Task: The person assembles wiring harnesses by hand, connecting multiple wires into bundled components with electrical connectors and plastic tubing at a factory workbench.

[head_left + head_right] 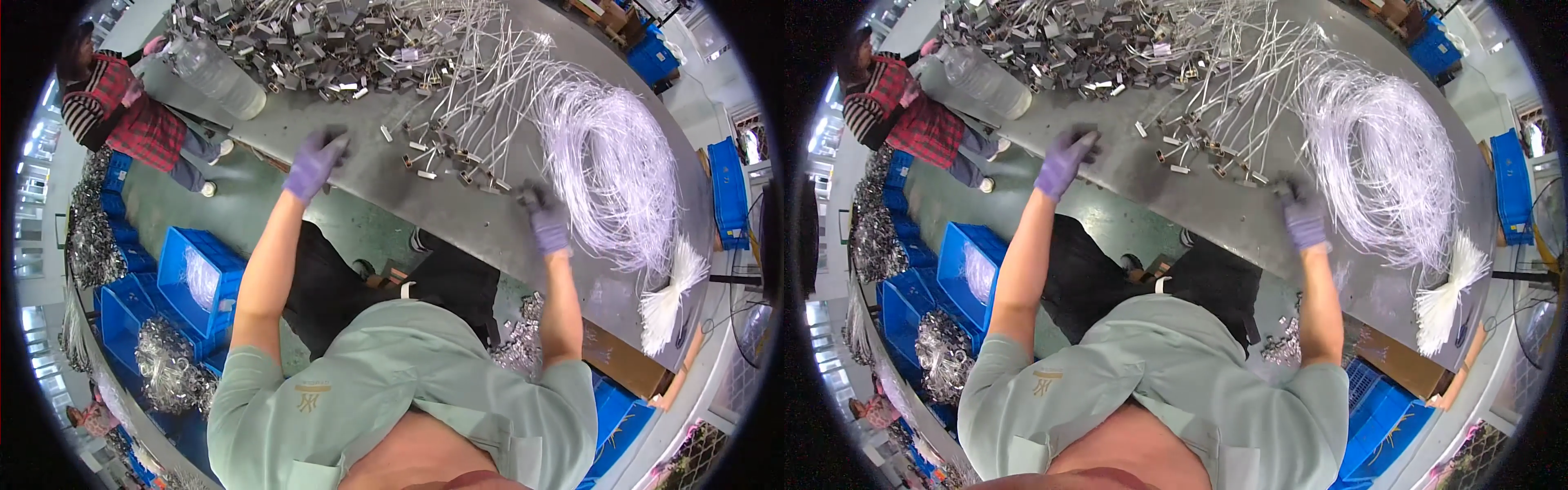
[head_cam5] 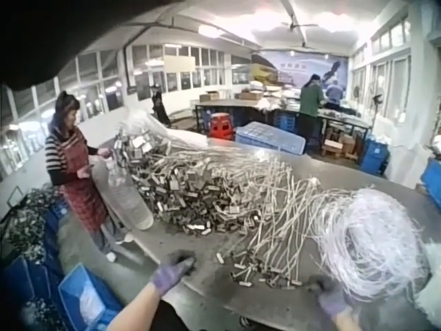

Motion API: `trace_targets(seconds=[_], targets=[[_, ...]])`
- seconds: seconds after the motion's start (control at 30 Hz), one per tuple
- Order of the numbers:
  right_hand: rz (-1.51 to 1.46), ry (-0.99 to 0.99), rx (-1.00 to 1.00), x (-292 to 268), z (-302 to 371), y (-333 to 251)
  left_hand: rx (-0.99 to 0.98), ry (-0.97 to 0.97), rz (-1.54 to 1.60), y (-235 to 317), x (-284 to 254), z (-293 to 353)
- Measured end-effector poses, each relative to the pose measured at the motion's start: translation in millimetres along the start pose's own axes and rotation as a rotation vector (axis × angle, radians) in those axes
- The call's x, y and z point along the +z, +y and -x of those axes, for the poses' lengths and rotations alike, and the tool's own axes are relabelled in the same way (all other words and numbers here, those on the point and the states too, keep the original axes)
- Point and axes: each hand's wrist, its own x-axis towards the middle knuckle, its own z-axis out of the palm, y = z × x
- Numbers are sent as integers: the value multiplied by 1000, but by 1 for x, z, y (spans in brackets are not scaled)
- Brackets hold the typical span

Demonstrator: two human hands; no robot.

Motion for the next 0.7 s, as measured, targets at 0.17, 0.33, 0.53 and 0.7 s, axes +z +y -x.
trace_targets(seconds=[0.17, 0.33, 0.53, 0.7], targets=[[245, 1, -24, 38, 31, -5, 48, 93, 182, 44, 35, -87], [189, -38, -34, 50, 39, -15, 56, 344, 118, 23, 52, -169], [187, -6, -20, 47, 39, -3, 142, 354, -241, 3, 50, -158], [-319, -115, 399, 56, 27, -36, 413, 246, 28, -19, 18, -72]])
